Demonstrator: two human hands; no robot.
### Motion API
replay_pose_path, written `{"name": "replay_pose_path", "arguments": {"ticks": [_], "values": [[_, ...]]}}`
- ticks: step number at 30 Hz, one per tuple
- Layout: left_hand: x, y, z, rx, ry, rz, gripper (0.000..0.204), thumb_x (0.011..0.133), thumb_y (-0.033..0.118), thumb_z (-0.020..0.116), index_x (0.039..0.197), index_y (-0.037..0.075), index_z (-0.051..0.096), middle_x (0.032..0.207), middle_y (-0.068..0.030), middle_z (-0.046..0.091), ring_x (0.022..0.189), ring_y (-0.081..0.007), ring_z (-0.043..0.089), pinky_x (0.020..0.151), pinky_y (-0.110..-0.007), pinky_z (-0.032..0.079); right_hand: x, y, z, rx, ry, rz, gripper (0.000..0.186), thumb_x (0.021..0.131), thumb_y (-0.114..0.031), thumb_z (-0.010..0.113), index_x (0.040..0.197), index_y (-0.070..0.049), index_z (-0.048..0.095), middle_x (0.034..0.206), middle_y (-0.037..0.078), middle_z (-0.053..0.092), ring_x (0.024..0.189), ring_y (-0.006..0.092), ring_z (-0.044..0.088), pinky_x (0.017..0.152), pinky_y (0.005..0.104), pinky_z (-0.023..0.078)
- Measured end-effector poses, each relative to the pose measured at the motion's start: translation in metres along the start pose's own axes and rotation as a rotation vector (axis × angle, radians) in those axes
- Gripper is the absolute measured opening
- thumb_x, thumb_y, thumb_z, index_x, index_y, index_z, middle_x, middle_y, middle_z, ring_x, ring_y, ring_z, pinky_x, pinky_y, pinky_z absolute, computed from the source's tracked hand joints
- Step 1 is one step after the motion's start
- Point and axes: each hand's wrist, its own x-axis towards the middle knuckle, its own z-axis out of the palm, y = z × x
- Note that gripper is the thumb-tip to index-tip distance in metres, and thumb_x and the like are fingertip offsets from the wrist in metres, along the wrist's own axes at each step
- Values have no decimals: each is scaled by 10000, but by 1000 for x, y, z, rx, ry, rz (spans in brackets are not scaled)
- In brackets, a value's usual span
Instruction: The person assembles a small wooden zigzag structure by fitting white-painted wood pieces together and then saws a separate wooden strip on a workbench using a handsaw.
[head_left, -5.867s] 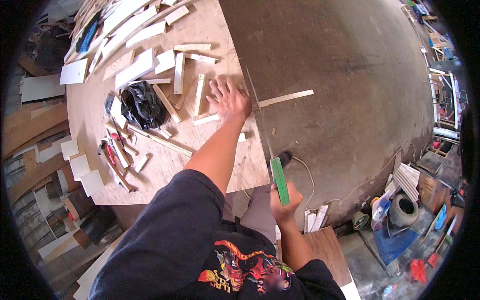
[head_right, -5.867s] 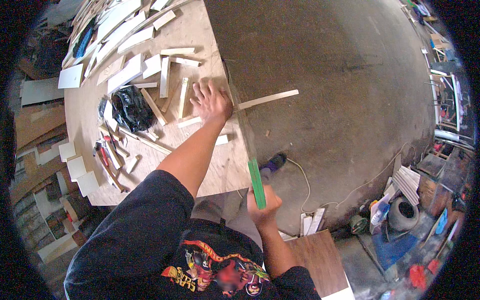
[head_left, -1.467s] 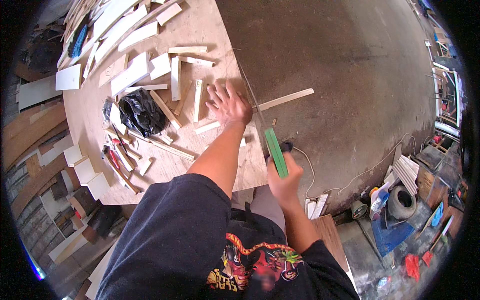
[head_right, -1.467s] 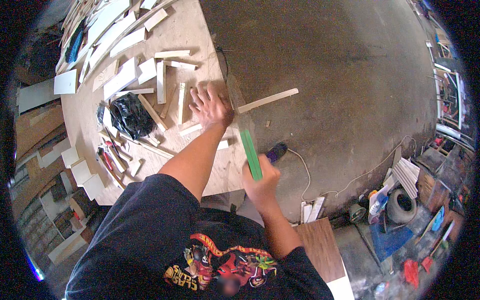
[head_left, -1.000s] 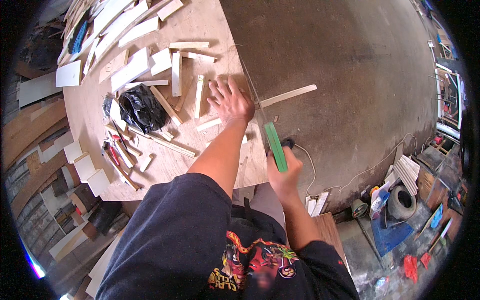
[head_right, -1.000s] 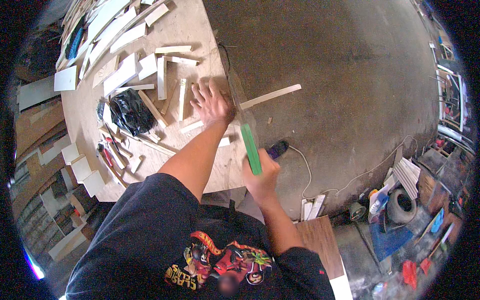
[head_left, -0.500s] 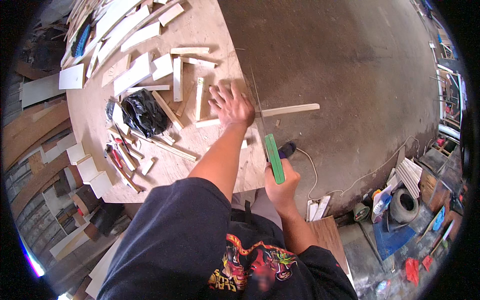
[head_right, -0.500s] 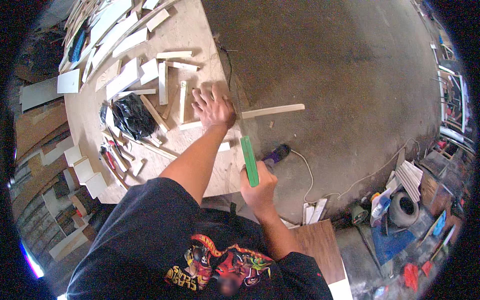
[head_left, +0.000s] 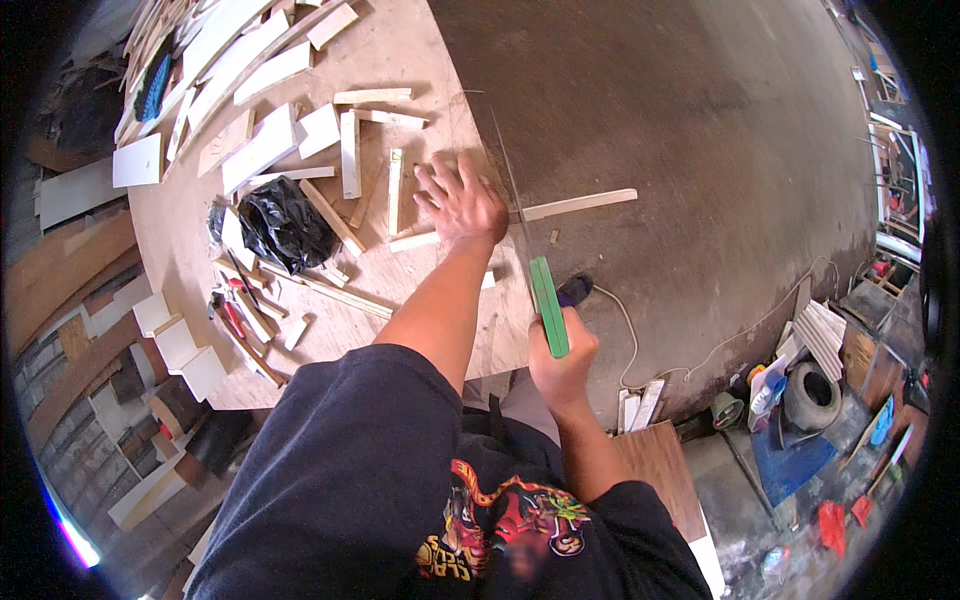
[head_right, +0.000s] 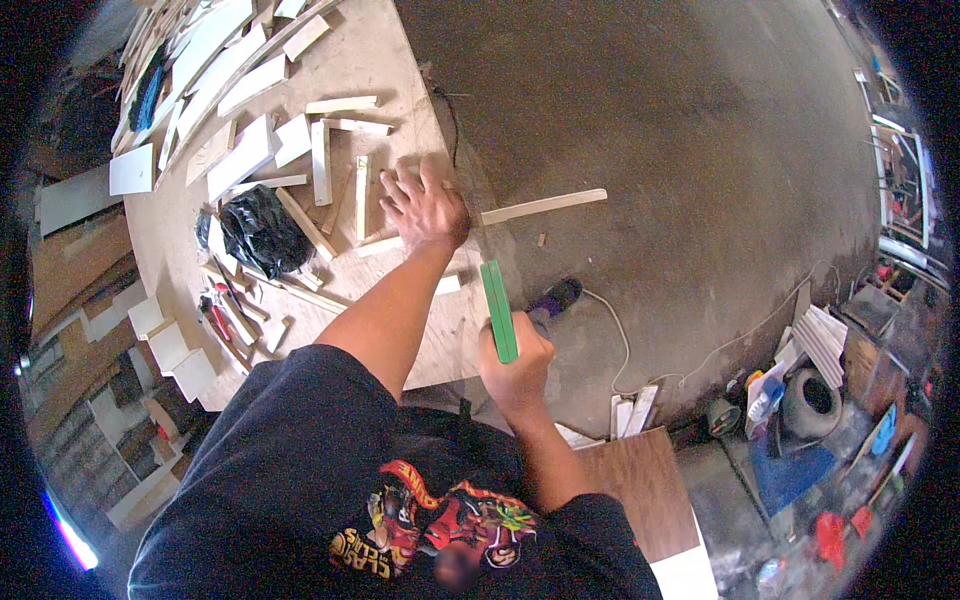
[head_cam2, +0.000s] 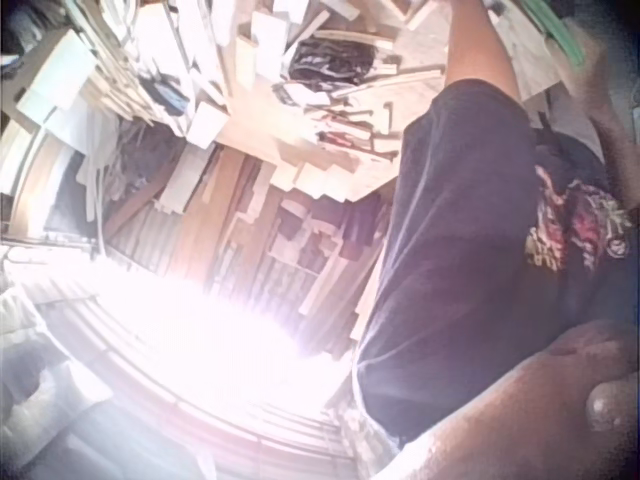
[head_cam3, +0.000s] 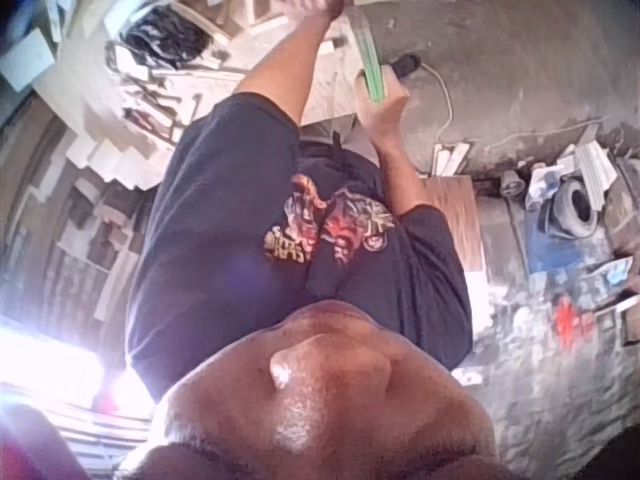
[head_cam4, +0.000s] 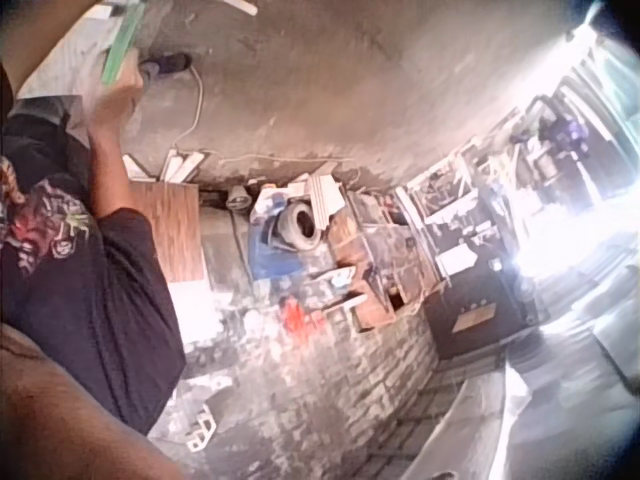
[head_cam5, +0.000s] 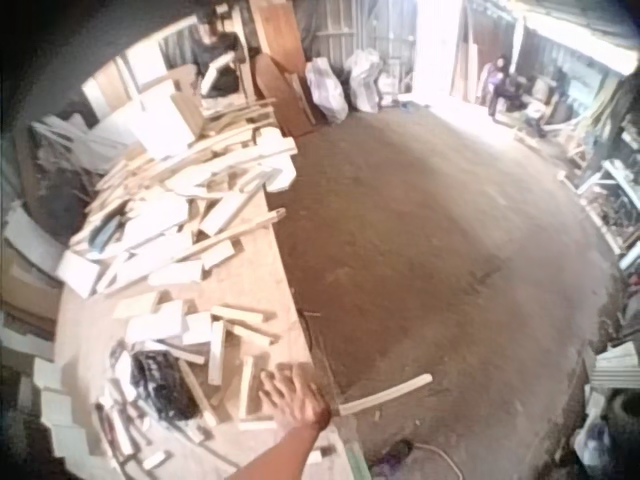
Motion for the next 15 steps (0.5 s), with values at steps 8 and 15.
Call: {"name": "replay_pose_path", "arguments": {"ticks": [8, 15], "values": [[-4, -3, 5, 3, 3, 4, 579, 1017, 321, 396, 1556, 154, 267, 1647, -221, 135, 1519, -471, 57, 1206, -623, 114, -25, 11, -4, -71, -3, -50, 142, 764, -12, 687, 729, -34, 552, 651, 183, 603, 576, 389, 627, 526, 454, 475], [-2, -1, -3, -3, -16, -11, 584, 1006, 325, 410, 1552, 159, 282, 1654, -218, 120, 1525, -460, 48, 1208, -617, 118, -33, 8, -10, -65, 25, -122, 84, 758, 11, 654, 749, -25, 578, 625, 186, 577, 559, 385, 610, 522, 441, 473]]}}
